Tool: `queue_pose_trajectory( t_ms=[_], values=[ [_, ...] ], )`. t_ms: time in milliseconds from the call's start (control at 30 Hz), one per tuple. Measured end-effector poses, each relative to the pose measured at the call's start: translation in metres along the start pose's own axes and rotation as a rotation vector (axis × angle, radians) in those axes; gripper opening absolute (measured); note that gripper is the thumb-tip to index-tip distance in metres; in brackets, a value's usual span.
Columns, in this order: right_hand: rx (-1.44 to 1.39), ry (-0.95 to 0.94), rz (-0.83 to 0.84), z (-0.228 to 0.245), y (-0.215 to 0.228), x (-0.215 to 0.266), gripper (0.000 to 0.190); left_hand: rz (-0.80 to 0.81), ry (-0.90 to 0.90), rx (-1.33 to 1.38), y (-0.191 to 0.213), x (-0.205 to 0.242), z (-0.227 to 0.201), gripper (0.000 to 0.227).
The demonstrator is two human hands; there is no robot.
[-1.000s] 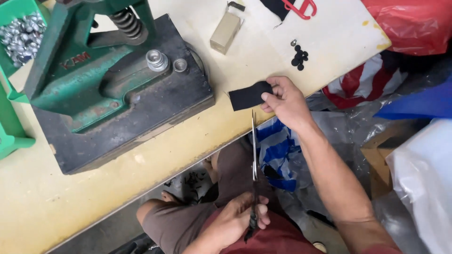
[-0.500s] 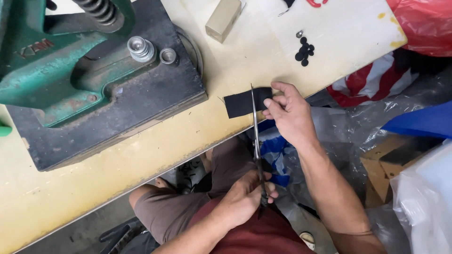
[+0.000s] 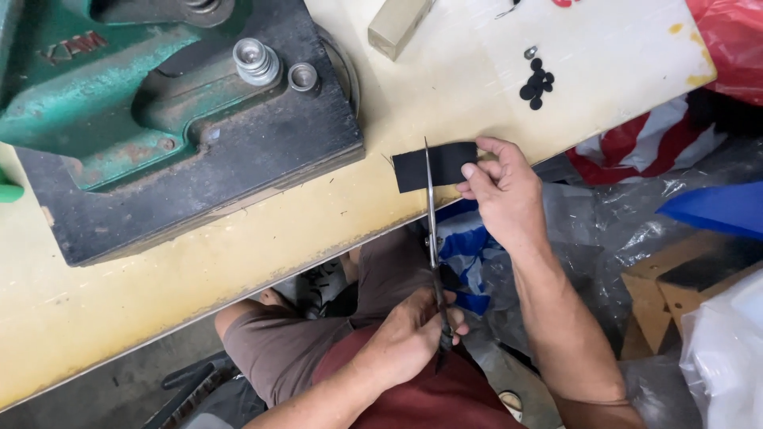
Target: The person retrieves a pair of shears and uses them to cut a small black square piece of material into two halves. They then fold one half and trim the edges to create a circular shape, repeating the process with the second half.
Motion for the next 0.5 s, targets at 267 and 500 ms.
queue_pose_trajectory(
  t_ms=[267, 500],
  values=[
    [0.033, -0.003, -0.003, 0.000, -0.002, 0.001, 0.044, 0.007, -0.005, 0.095, -0.007, -0.012, 0.000, 0.034],
    [0.693, 0.619, -0.182, 0.000, 0.004, 0.015, 0.037, -0.024, -0.016, 0.007, -0.006, -0.010, 0.006, 0.029]
  ],
)
Point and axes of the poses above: each hand's wrist, its own x-axis away from the middle knuckle, its own y-axis out of the back of the hand, z = x × y, the point moved 2 cm from there along -x, towards the middle knuckle, and after that the axes turned 6 degrees about z, right-handed, at the moved point
